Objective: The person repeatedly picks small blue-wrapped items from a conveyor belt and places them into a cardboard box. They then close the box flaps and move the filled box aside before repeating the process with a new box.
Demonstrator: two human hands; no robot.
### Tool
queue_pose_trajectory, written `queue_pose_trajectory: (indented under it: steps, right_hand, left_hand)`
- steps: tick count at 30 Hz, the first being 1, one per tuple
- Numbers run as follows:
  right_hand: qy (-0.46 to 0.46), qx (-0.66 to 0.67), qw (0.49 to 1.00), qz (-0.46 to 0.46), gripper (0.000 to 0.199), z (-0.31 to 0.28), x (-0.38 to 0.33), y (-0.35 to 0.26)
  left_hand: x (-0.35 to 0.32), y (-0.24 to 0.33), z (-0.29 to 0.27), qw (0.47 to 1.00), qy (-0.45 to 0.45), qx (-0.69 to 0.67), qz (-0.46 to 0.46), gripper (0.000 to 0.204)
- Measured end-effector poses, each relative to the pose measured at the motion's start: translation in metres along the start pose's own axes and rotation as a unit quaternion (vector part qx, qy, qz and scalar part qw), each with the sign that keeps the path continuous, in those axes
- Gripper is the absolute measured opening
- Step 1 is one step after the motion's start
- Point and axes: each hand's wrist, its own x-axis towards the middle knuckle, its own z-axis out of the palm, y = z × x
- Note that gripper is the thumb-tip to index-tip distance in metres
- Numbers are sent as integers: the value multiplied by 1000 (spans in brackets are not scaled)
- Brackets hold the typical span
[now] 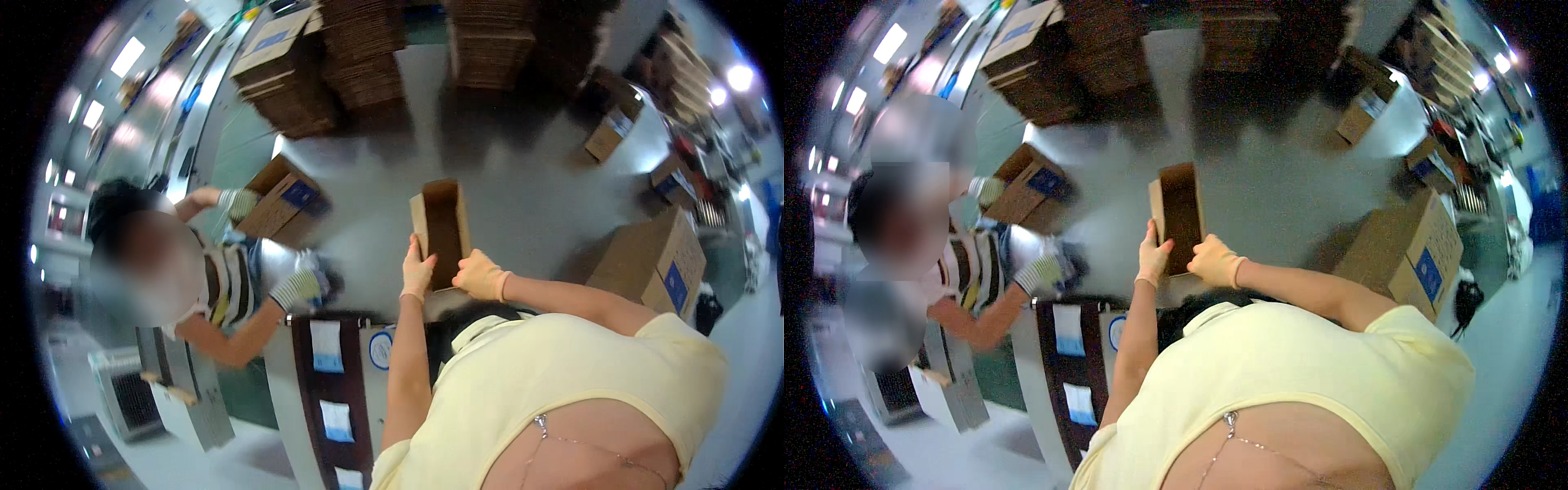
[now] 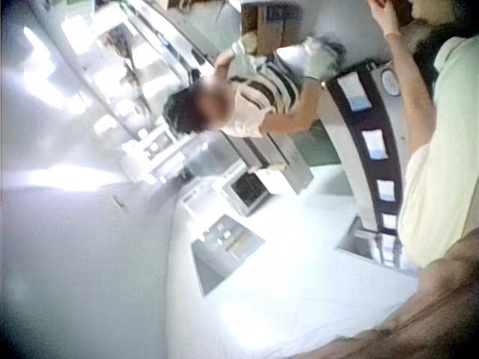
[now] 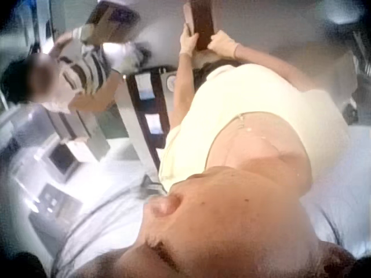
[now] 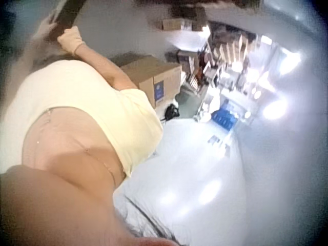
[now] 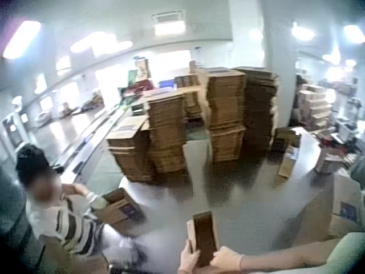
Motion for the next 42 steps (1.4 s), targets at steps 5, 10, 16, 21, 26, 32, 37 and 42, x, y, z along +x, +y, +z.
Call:
queue_pose_trajectory:
  steps: [5, 10, 16, 21, 26, 32, 37, 42]
  right_hand:
    - [-7, 5, 1000, 23, 12, 8, -14, -7]
    - [-34, -12, 999, 32, 16, 10, -19, -5]
    - [-62, -13, 998, 26, 19, 6, -11, -5]
    - [-45, -5, 998, 43, 20, 7, -9, -3]
    - [-39, -5, 999, 31, 20, 11, -9, 0]
    - [-30, 20, 998, 58, 18, 15, -9, -1]
    - [-30, 32, 997, 69, 19, 14, -14, -7]
    - [-38, 37, 995, 79, 21, 15, -21, -14]
  left_hand:
    - [-78, -13, -24, 984, 120, 107, 71, 31]
    - [-172, -69, -53, 862, 230, 434, 125, 14]
    - [-220, -126, -66, 829, 216, 496, 140, 31]
    - [-216, -123, -64, 822, 221, 506, 140, 37]
    - [-224, -126, -55, 820, 231, 507, 133, 39]
    - [-224, -120, -57, 829, 226, 499, 115, 33]
    - [-229, -116, -58, 833, 219, 496, 111, 32]
    - [-235, -118, -57, 841, 184, 503, 75, 36]
